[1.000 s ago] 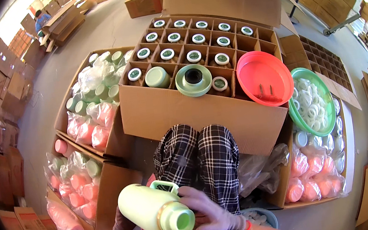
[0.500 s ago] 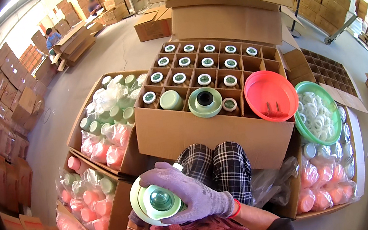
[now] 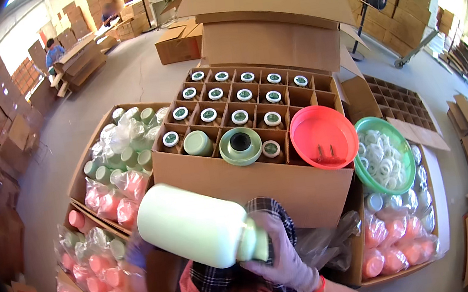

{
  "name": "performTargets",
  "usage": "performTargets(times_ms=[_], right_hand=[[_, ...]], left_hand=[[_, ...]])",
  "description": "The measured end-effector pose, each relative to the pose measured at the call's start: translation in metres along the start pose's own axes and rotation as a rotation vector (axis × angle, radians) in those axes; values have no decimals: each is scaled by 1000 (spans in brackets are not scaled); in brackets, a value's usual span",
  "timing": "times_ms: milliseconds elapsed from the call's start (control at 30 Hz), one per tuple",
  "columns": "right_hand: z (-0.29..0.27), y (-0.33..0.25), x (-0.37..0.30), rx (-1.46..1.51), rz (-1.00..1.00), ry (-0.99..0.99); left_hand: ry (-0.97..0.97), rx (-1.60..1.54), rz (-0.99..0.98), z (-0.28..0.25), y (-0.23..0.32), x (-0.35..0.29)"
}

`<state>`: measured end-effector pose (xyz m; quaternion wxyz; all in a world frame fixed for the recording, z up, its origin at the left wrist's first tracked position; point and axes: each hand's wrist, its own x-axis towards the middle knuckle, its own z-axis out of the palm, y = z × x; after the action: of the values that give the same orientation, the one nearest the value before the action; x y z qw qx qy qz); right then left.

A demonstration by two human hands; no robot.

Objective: The person sits on the floor in a warehouse and assembles plastic kettles. They pick up a kettle body, insert a metal heating element, and screw on a lid. The person handles pink and green kettles, placing the assembled units into a cardboard box.

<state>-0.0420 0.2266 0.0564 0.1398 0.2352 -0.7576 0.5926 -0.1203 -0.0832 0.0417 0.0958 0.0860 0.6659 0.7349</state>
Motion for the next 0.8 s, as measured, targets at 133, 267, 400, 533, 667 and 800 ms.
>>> performTargets(times_ms=[133, 267, 400, 533, 667, 800], right_hand=[[-23, 0, -29, -316, 222, -357], [-49, 32, 19, -522, 162, -348], [-36, 131, 123, -799, -164, -214], [-23, 207, 201, -840, -165, -434], [-35, 188, 215, -725, -85, -560], [-31, 117, 162, -589, -259, -300]], left_hand=[[-627, 713, 216, 6, 66, 51], [-698, 959, 394, 37, 85, 57], [-857, 962, 450, 76, 54, 49], [-1166, 875, 34, 97, 4, 45], [-973, 781, 45, 86, -12, 49], [-59, -284, -65, 92, -4, 62]])
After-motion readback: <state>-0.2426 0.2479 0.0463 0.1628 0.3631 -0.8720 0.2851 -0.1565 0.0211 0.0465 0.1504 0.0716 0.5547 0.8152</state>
